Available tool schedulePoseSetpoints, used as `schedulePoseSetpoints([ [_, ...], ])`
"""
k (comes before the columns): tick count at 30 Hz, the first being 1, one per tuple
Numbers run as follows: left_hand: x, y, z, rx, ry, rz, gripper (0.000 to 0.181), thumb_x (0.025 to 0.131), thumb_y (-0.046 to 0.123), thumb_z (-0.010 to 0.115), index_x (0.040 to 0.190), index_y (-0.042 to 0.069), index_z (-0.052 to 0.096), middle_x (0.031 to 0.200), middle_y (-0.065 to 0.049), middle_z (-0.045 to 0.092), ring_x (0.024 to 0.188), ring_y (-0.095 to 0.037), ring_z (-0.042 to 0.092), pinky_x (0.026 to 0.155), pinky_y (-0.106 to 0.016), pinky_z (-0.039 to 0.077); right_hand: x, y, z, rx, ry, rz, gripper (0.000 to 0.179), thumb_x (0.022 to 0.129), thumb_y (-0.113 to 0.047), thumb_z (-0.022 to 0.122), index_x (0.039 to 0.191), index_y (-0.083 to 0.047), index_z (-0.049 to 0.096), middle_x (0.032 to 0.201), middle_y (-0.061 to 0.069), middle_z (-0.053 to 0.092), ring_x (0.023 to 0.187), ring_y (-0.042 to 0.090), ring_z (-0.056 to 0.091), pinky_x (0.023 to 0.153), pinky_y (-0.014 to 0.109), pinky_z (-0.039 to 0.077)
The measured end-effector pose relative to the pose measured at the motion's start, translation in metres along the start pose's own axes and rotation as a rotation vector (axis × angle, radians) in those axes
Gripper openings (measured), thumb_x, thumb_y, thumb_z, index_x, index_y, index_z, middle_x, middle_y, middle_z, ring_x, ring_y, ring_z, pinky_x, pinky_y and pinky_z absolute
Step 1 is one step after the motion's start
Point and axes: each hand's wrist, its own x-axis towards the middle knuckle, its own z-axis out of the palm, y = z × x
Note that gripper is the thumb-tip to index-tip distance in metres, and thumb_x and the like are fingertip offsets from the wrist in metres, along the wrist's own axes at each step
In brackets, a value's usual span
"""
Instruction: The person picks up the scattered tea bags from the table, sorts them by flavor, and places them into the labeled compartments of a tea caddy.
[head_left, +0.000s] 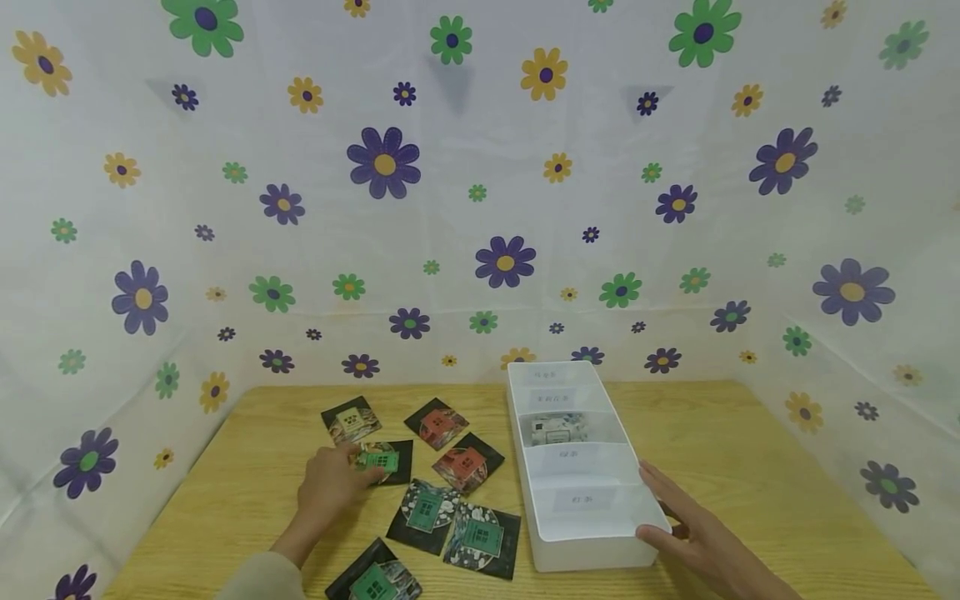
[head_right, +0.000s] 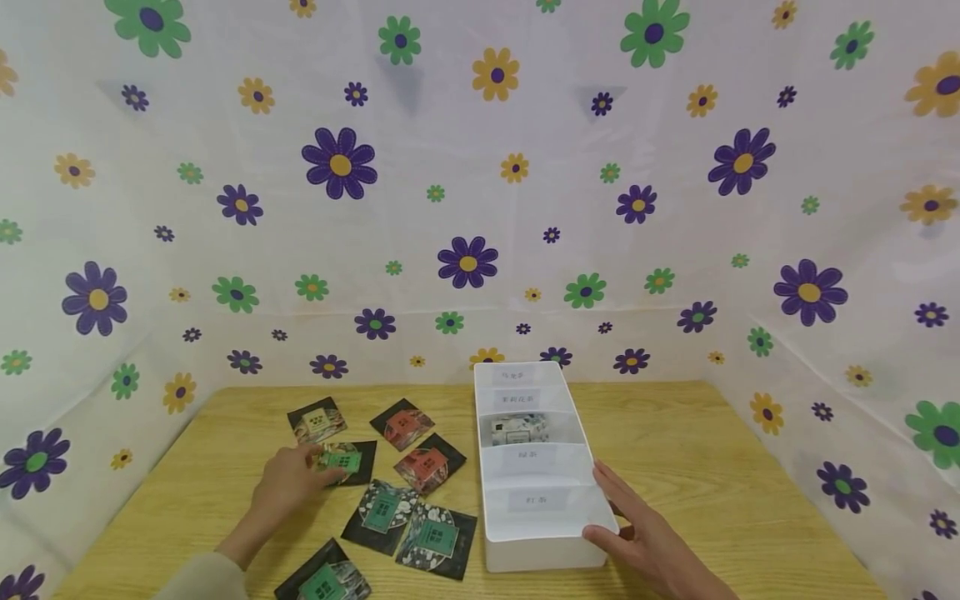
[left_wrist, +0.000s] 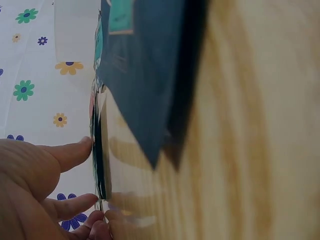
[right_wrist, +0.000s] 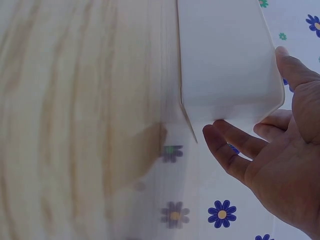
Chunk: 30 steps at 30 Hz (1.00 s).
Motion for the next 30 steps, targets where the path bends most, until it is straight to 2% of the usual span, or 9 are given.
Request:
schedulePoseSetpoints([
  [3,-0.002,0.003,-0.001,0.019,-0.005,0.003,0.067,0.085,0.041,0.084,0.134,-0.002,0.065,0.129,-0.032,0.056,0.115,-0.047,0.053,0.077,-0.06,0.052,0.0,0.0,0.0,-0.006,-0.004,0.012,0.08,0.102,-0.023,0.068,0.161,0.006,0.021,0.165,0.033,0.015,0.137,0.056,0.042,0.091,0.038,0.056],
  [7,-0.002,0.004,-0.003,0.011,-0.012,0.014,0.062,0.084,0.033,0.086,0.134,0.001,0.066,0.127,-0.029,0.058,0.112,-0.045,0.055,0.075,-0.059,0.052,-0.001,-0.001,0.0,-0.008,-0.001,0.013,0.08,0.102,-0.023,0.068,0.161,0.006,0.021,0.164,0.034,0.016,0.135,0.056,0.044,0.087,0.03,0.056],
  [12,0.001,0.003,-0.005,0.013,-0.03,0.032,0.055,0.084,0.022,0.084,0.132,0.001,0.068,0.128,-0.029,0.062,0.113,-0.049,0.059,0.074,-0.06,0.053,-0.001,-0.001,0.0,0.0,0.01,0.005,0.08,0.102,-0.023,0.068,0.161,0.005,0.022,0.165,0.033,0.015,0.134,0.054,0.045,0.085,0.024,0.054],
  [16,0.002,0.001,-0.006,0.03,-0.042,0.036,0.053,0.084,0.02,0.083,0.131,-0.001,0.068,0.128,-0.031,0.061,0.113,-0.05,0.061,0.074,-0.059,0.054,-0.001,0.0,0.001,-0.002,0.011,-0.007,0.08,0.102,-0.022,0.068,0.161,0.005,0.022,0.165,0.032,0.015,0.135,0.055,0.043,0.087,0.029,0.055],
  [20,0.002,0.002,-0.008,0.045,-0.037,0.049,0.048,0.085,0.013,0.081,0.129,-0.003,0.069,0.124,-0.032,0.06,0.106,-0.047,0.061,0.069,-0.052,0.054,-0.001,0.0,0.001,-0.028,0.016,-0.025,0.079,0.102,-0.023,0.068,0.162,0.004,0.023,0.166,0.031,0.017,0.136,0.054,0.042,0.091,0.035,0.055],
  [23,0.001,0.004,-0.01,0.045,-0.038,0.059,0.044,0.087,0.008,0.075,0.129,-0.005,0.068,0.122,-0.032,0.059,0.1,-0.042,0.059,0.064,-0.046,0.05,-0.001,0.001,0.0,-0.039,0.018,-0.026,0.079,0.102,-0.023,0.068,0.162,0.003,0.023,0.166,0.03,0.018,0.136,0.053,0.043,0.091,0.035,0.055],
  [26,0.001,0.004,-0.011,0.048,-0.041,0.059,0.044,0.091,0.009,0.068,0.132,-0.008,0.065,0.122,-0.034,0.056,0.103,-0.044,0.057,0.064,-0.046,0.048,-0.001,0.001,0.0,-0.037,0.015,-0.022,0.079,0.102,-0.023,0.068,0.162,0.003,0.023,0.165,0.03,0.018,0.136,0.053,0.043,0.091,0.035,0.055],
  [30,0.003,0.004,-0.01,0.061,-0.047,0.041,0.052,0.095,0.026,0.071,0.133,-0.009,0.063,0.123,-0.034,0.055,0.112,-0.048,0.055,0.075,-0.057,0.052,-0.001,0.001,0.0,-0.033,0.016,-0.021,0.079,0.102,-0.023,0.068,0.162,0.003,0.023,0.166,0.03,0.018,0.136,0.053,0.043,0.092,0.034,0.055],
])
